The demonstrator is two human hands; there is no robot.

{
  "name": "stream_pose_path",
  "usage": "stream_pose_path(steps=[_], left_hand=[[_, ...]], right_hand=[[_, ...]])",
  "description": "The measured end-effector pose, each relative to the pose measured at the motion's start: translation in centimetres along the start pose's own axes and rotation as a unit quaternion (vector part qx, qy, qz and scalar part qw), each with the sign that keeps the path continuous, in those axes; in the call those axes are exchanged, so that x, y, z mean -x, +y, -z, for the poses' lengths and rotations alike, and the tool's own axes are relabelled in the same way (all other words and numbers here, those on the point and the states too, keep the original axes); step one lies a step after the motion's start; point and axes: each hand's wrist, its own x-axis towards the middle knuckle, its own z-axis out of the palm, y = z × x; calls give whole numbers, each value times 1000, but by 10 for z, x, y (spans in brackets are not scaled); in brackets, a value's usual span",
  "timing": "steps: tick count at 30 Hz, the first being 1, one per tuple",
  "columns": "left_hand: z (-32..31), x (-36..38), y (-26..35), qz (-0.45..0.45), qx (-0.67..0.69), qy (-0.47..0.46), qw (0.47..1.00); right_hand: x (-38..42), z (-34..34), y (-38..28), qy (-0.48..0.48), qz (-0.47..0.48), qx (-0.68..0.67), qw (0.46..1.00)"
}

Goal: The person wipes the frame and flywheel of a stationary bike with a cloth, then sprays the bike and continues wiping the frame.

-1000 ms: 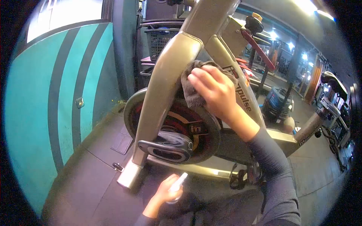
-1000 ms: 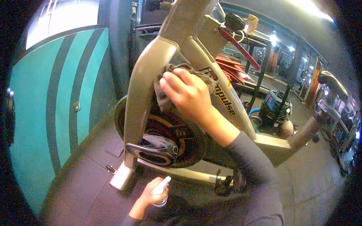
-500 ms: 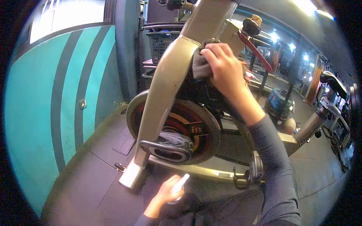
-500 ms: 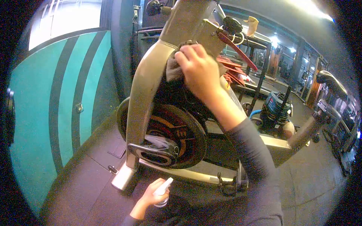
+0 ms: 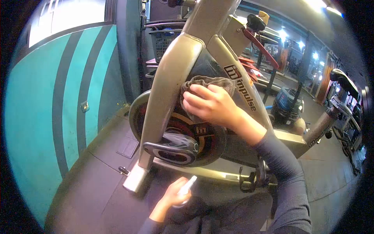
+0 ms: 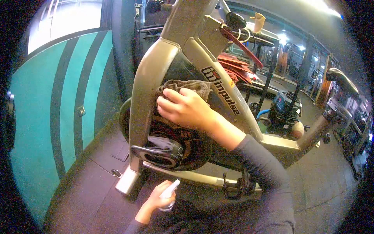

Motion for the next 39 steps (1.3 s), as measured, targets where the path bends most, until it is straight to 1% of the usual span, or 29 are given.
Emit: stream_pose_path(steps=[1, 3, 4, 5, 7, 10, 13, 16, 17, 20, 23, 25, 26, 27, 29, 31, 32, 33, 35, 38, 39], left_hand=[[0, 1, 1, -2, -8, -1, 1000], [3, 1, 1, 2, -24, 4, 1000], [4, 2, 1, 8, -30, 10, 999], [4, 2, 1, 16, -35, 15, 999], [5, 1, -1, 9, -39, 19, 999], [6, -2, -4, 18, -25, 18, 999], [6, -3, -7, 20, -15, 18, 1000], [8, -3, -7, 26, -9, 15, 1000], [8, -3, -7, 30, -5, 11, 999], [8, -4, -7, 33, 0, 2, 999], [6, -4, -8, 7, -23, 8, 1000], [6, 0, -1, 16, -21, 9, 1000], [7, 1, 1, 19, -20, 10, 1000], [8, 3, 0, 21, -16, 9, 1000], [6, 8, -6, 24, -6, 11, 1000], [7, 8, -8, 29, -10, 14, 999], [9, 7, -10, 31, -10, 12, 999], [9, 6, -11, 32, -9, 9, 999], [9, 2, -9, 24, -7, 20, 999], [10, -3, -2, 14, 16, 32, 999], [10, -4, -2, 12, 26, 36, 999]], right_hand=[[-2, 5, 5, -18, 7, -18, 1000], [-8, 18, 22, 18, -35, -54, 998], [-12, 22, 35, 67, -66, -41, 995], [-17, 29, 50, 63, -104, -28, 992], [-18, 22, 73, 61, -180, 26, 981], [-19, 6, 73, 49, -218, 29, 974], [-20, 1, 52, 62, -292, -32, 954], [-15, 2, 41, 67, -248, -51, 965], [-11, -2, 35, 86, -220, -49, 970], [-6, -4, 19, 86, -140, 0, 986], [6, -8, -7, 43, -37, -7, 998], [17, -15, -26, -33, 5, -69, 997], [20, -19, -34, -81, 1, -130, 988], [17, -11, -32, -61, 12, -132, 989], [4, 5, -12, 70, -13, -126, 989], [-8, 12, 21, 158, -95, -138, 973], [-19, 25, 39, 179, -140, -132, 965], [-24, 28, 51, 173, -196, -97, 960], [-26, 24, 66, 91, -280, -84, 952], [-24, 4, 52, 57, -301, -40, 951], [-24, 3, 45, 66, -307, -38, 948]])
